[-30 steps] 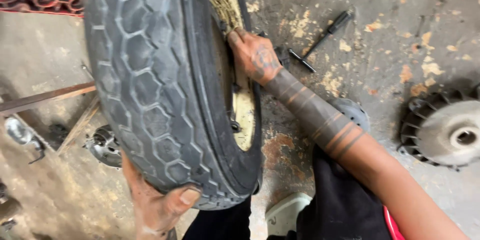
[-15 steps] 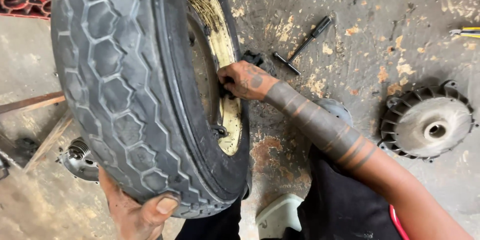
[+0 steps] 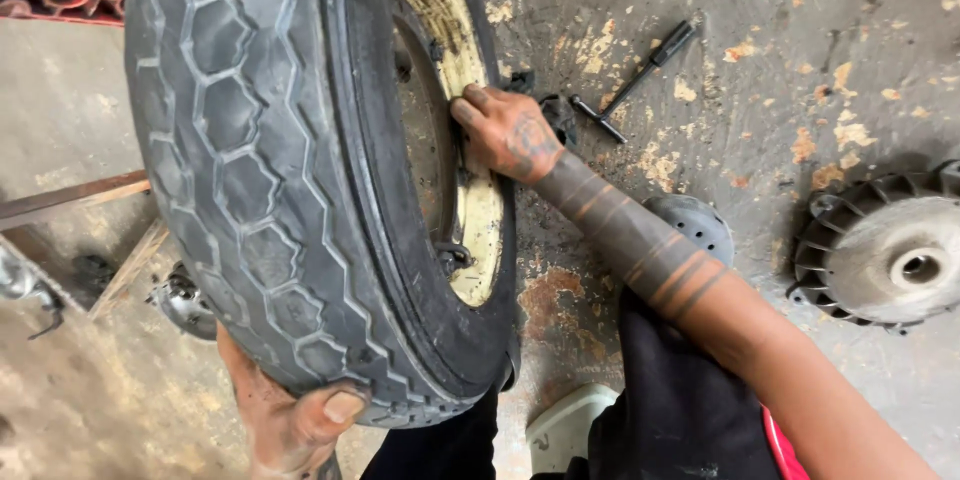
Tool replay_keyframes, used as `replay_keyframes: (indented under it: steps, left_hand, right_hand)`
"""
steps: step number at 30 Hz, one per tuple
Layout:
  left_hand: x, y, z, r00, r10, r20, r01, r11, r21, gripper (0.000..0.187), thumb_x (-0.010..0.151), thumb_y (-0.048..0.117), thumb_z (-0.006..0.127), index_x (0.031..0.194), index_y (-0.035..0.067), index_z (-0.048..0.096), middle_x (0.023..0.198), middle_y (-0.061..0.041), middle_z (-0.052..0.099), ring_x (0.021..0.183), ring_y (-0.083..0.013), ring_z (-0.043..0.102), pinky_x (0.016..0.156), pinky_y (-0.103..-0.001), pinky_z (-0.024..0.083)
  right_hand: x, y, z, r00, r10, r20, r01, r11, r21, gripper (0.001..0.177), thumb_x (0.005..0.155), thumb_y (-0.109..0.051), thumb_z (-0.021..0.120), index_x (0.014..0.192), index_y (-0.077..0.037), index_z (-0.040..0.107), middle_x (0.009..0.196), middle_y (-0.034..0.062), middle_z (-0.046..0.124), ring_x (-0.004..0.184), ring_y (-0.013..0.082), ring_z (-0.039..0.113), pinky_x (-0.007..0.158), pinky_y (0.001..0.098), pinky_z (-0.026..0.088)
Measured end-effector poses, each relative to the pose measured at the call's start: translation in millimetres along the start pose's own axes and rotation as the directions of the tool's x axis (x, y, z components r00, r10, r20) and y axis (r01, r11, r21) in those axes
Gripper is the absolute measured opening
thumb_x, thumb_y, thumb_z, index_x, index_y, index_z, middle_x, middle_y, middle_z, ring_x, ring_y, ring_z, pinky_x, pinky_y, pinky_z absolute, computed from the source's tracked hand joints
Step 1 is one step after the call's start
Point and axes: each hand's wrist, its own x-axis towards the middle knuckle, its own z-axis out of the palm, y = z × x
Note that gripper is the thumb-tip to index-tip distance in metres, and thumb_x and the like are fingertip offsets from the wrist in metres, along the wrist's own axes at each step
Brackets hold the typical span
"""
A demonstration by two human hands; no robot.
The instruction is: Cleaning the inner rim of a motorcycle tire using a utility knife and a cloth
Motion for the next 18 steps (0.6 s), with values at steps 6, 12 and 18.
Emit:
replay_keyframes:
  steps: [6, 12, 18]
  left_hand:
    - [3.3, 16.8, 23.0, 0.980, 0.116, 0.160, -0.152, 0.960, 0.236, 0.125, 0.059, 0.036, 0.079, 0.159, 0.009, 0.008, 0.162, -0.025, 0.026, 0.140, -0.0422, 0.043, 0.115, -0.053, 0.041]
    - [6.0, 23.4, 24.3, 0.994, 0.047, 0.100, -0.047, 0.999, 0.003, 0.121, 0.059, 0.007, 0.079, 0.162, 0.017, 0.017, 0.163, -0.017, 0.036, 0.135, -0.0343, 0.049, 0.112, -0.049, 0.044]
    - [21.2, 31.0, 21.2, 0.999, -0.023, 0.025, 0.022, 0.999, 0.039, 0.119, 0.049, 0.003, 0.061, 0.161, 0.015, 0.021, 0.157, -0.017, 0.037, 0.133, -0.0359, 0.045, 0.107, -0.051, 0.041]
  right_hand:
    - [21.7, 27.9, 13.2, 0.987, -0.078, -0.138, 0.055, 0.985, -0.164, 0.025, 0.089, -0.002, 0.067, 0.112, -0.002, 0.056, 0.107, 0.0140, 0.063, 0.073, 0.0205, 0.061, 0.056, 0.0314, 0.057]
    - [20.2, 11.0, 10.7, 0.989, 0.149, -0.005, -0.149, 0.987, -0.063, 0.010, 0.099, -0.008, 0.060, 0.108, -0.004, 0.060, 0.099, 0.0105, 0.060, 0.066, 0.0212, 0.057, 0.055, 0.0330, 0.052]
    - [-18.2, -22.8, -33.1, 0.952, 0.125, 0.279, -0.221, 0.913, 0.344, 0.017, 0.082, -0.009, 0.068, 0.097, -0.001, 0.069, 0.093, 0.0141, 0.068, 0.074, 0.0282, 0.066, 0.065, 0.0362, 0.058]
